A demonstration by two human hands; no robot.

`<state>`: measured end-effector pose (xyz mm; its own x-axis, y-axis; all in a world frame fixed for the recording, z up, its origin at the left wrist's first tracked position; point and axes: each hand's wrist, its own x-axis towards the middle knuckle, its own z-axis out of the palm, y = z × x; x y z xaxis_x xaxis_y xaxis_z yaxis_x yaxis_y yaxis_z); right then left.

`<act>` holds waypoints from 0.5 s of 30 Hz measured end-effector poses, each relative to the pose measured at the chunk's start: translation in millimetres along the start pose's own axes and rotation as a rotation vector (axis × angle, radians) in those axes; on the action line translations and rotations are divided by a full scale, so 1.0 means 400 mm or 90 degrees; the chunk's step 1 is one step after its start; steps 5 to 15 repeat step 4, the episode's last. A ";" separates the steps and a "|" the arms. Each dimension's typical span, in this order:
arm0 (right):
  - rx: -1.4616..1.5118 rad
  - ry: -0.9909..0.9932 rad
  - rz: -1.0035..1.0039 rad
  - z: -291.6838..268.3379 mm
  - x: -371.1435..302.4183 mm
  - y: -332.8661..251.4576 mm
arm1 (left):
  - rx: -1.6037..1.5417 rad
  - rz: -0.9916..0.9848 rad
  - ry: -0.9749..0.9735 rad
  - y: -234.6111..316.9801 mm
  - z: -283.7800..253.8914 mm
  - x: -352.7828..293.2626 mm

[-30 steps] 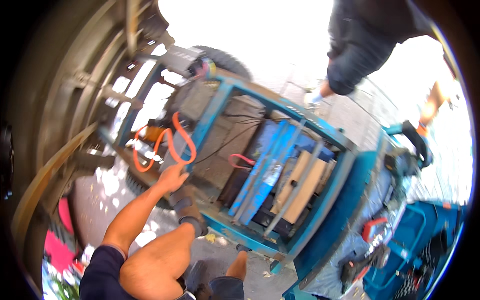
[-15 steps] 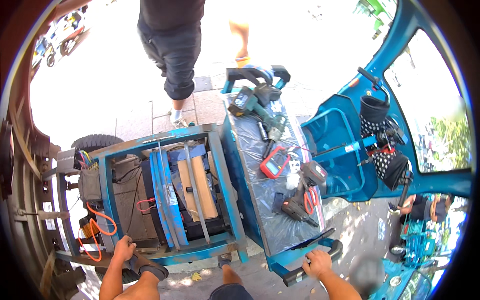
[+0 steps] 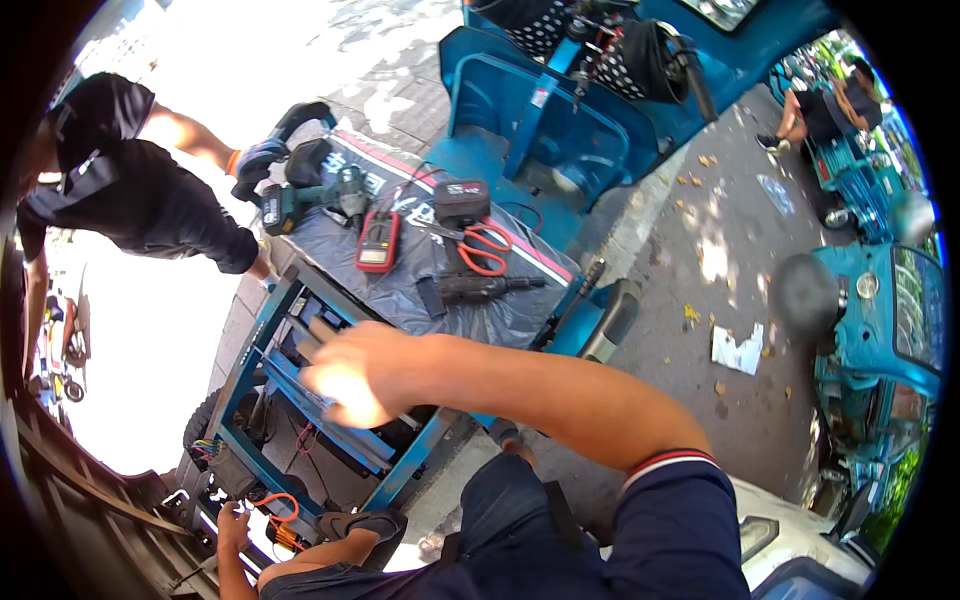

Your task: The person uses a screwdriver to tighten connections on a terminal block within the electrical compartment of a blue three-wheeled vehicle. They then disconnect and reconnect several multi-pin wire connectors and check the handlebar controls.

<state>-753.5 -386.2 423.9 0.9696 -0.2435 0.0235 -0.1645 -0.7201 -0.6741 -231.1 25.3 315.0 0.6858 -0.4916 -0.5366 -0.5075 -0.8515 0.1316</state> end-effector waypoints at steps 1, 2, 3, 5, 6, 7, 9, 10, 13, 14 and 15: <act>-0.033 -0.022 -0.054 -0.061 0.093 -0.089 | 0.028 0.056 0.022 0.006 -0.027 0.002; -0.030 -0.082 -0.088 -0.128 0.173 -0.185 | 0.058 0.099 0.046 -0.017 -0.073 -0.018; -0.037 -0.074 -0.113 -0.214 0.203 -0.295 | 0.034 0.140 0.077 -0.114 -0.144 -0.034; -0.040 -0.078 -0.036 -0.215 0.140 -0.276 | -0.003 0.122 0.019 0.183 -0.073 -0.052; -0.040 -0.078 -0.036 -0.215 0.140 -0.276 | -0.003 0.122 0.019 0.183 -0.073 -0.052; -0.040 -0.078 -0.036 -0.215 0.140 -0.276 | -0.003 0.122 0.019 0.183 -0.073 -0.052; -0.040 -0.078 -0.036 -0.215 0.140 -0.276 | -0.003 0.122 0.019 0.183 -0.073 -0.052; -0.040 -0.078 -0.036 -0.215 0.140 -0.276 | -0.003 0.122 0.019 0.183 -0.073 -0.052; -0.040 -0.078 -0.036 -0.215 0.140 -0.276 | -0.003 0.122 0.019 0.183 -0.073 -0.052; -0.040 -0.078 -0.036 -0.215 0.140 -0.276 | -0.003 0.122 0.019 0.183 -0.073 -0.052; -0.040 -0.078 -0.036 -0.215 0.140 -0.276 | -0.003 0.122 0.019 0.183 -0.073 -0.052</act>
